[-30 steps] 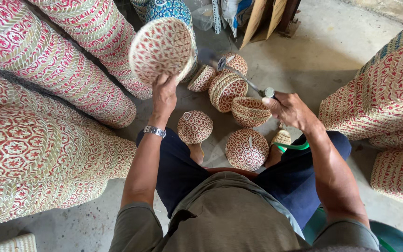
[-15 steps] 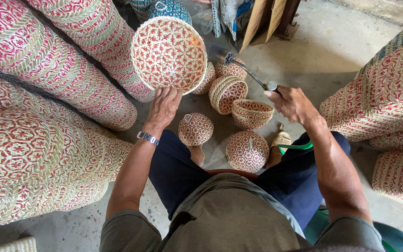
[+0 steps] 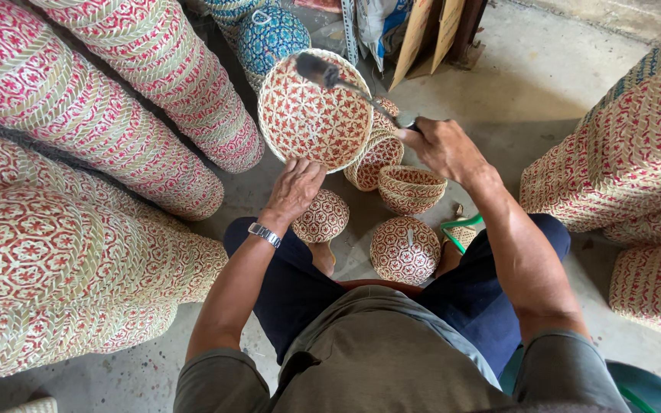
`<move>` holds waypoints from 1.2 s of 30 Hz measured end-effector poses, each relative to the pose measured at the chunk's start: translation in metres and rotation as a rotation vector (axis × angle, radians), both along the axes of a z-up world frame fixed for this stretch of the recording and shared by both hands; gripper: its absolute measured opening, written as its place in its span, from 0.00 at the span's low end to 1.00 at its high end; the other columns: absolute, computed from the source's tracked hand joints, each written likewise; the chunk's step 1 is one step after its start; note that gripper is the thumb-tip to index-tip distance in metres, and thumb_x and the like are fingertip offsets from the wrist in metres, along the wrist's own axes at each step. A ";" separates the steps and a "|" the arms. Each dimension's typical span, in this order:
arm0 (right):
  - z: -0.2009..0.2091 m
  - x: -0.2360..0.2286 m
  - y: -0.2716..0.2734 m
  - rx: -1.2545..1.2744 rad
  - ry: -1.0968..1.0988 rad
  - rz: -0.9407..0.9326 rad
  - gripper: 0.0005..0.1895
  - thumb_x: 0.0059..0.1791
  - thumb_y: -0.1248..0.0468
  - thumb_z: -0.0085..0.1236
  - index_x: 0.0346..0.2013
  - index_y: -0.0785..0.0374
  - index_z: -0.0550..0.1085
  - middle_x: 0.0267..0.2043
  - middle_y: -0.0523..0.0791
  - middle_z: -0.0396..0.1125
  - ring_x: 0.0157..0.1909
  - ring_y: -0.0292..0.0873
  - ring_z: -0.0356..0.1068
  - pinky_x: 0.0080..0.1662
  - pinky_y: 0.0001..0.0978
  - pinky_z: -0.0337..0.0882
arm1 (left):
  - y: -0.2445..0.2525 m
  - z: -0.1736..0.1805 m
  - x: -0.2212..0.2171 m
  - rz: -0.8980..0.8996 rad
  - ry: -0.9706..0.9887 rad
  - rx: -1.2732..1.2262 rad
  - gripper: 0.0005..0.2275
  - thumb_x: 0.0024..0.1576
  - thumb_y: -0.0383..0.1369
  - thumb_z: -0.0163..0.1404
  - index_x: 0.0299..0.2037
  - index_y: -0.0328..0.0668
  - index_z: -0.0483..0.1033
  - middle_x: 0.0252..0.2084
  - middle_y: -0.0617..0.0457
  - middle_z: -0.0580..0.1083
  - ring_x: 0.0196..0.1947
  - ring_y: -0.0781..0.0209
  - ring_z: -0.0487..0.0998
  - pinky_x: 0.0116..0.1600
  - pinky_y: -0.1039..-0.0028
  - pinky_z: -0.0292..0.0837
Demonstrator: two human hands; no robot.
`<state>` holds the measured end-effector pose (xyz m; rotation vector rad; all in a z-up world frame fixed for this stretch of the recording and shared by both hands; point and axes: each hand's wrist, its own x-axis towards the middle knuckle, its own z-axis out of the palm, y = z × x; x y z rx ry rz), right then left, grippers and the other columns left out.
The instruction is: The person uses a handheld blowtorch to apply heat to the surface of woven baskets. They pick up each basket, rotate it while applying the flame, and then place it back down. The process is repeated for multiple baskets.
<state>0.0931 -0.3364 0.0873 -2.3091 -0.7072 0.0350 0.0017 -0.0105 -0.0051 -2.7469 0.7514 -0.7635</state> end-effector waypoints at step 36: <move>-0.112 0.016 -0.038 0.291 -0.045 -0.315 0.19 0.49 0.56 0.68 0.36 0.69 0.70 0.28 0.50 0.61 0.32 0.40 0.56 0.35 0.41 0.66 | -0.036 -0.026 -0.002 0.132 0.148 -0.966 0.35 0.65 0.49 0.54 0.77 0.40 0.55 0.74 0.35 0.60 0.69 0.46 0.65 0.68 0.55 0.65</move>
